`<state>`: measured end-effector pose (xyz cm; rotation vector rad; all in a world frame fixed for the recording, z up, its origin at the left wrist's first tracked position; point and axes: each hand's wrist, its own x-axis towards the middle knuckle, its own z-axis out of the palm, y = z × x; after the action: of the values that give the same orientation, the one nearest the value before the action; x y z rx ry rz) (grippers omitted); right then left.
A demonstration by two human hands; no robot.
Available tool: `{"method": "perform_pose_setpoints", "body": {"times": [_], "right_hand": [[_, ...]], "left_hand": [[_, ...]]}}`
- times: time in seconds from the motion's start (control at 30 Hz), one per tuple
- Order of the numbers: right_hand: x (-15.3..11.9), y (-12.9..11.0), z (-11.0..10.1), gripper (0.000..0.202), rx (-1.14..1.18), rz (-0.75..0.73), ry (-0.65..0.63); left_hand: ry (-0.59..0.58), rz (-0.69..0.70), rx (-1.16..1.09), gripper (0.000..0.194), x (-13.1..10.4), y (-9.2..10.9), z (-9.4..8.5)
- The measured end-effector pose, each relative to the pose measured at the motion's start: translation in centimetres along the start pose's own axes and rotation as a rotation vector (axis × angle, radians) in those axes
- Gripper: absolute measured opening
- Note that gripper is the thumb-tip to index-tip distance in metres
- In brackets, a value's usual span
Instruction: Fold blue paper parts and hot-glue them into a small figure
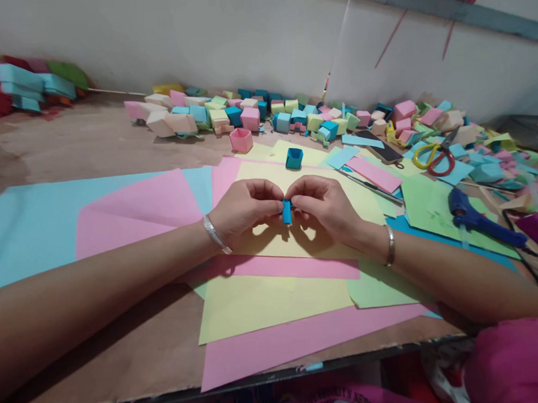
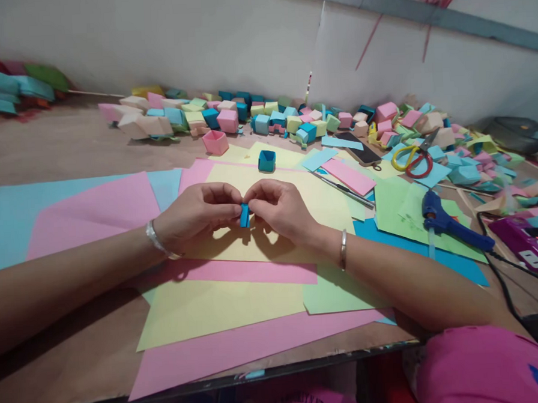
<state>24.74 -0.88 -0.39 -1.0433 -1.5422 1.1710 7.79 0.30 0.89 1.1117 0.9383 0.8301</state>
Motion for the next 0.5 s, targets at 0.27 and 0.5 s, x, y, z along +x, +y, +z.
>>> {"method": "perform_pose_setpoints", "body": {"times": [0.27,0.5], "right_hand": [[-0.26,0.19,0.44,0.017,-0.046,-0.156,0.034],[-0.27,0.88,-0.05,0.010,-0.285,-0.386,-0.014]], "left_hand": [[0.004,0.173,0.210,0.012,-0.36,0.28,0.24],[0.037,0.042,0.017,0.013,0.07,0.34,-0.04]]}}
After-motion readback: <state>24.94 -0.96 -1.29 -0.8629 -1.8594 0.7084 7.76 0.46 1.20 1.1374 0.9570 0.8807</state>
